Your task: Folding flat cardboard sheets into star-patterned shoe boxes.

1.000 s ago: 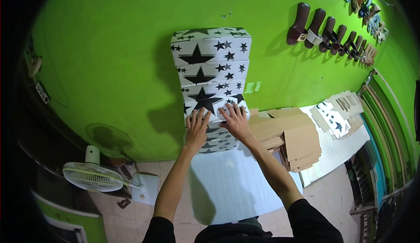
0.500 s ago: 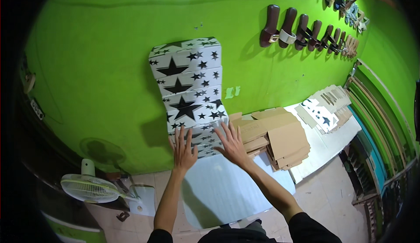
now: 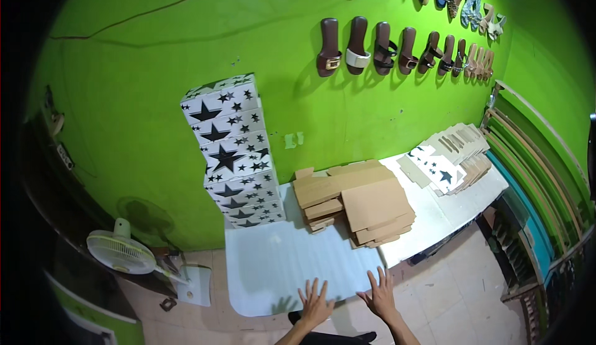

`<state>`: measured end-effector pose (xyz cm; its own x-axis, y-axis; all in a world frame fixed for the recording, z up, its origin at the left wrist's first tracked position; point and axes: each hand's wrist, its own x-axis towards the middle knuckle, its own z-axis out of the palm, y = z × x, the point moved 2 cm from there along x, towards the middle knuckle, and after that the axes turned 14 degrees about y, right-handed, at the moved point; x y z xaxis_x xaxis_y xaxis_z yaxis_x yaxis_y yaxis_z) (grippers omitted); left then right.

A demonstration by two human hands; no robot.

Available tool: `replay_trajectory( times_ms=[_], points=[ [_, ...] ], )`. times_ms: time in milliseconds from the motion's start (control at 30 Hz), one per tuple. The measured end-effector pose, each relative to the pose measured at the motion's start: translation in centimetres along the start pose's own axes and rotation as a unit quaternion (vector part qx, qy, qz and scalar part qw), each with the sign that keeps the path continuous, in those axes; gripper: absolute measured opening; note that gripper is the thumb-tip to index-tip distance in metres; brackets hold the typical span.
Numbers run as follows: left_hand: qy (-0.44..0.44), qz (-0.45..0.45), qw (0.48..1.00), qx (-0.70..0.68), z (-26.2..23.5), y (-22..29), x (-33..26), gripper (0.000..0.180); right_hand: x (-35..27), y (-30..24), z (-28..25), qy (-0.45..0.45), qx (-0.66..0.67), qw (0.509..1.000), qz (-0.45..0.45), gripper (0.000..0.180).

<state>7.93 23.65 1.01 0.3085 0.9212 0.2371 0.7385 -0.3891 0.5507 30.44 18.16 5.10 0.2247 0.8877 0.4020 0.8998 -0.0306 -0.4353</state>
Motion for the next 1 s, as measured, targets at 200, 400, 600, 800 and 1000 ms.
replay_trajectory(
  times_ms=[200,400,600,800,1000],
  points=[
    [-0.022,0.106,0.994,-0.031,7.6,14.5,0.7,0.072,-4.7,10.5,-8.7,0.03,-0.053,0.996,0.071,0.085],
    [-0.035,0.16,0.985,-0.052,13.5,24.3,1.9,0.074,-7.3,18.4,-14.1,0.095,-0.048,0.986,0.126,0.08],
    [-0.07,0.192,0.977,-0.065,20.4,30.4,5.0,0.071,-6.9,26.3,-18.7,0.109,-0.057,0.975,0.187,0.078],
    [-0.076,0.197,0.975,-0.07,28.8,37.4,12.2,0.071,-2.1,36.6,-22.3,0.094,-0.089,0.969,0.211,0.077],
    [-0.046,0.179,0.981,-0.061,32.6,44.2,23.2,0.067,7.2,46.5,-23.6,0.082,-0.085,0.98,0.159,0.072]
  ],
)
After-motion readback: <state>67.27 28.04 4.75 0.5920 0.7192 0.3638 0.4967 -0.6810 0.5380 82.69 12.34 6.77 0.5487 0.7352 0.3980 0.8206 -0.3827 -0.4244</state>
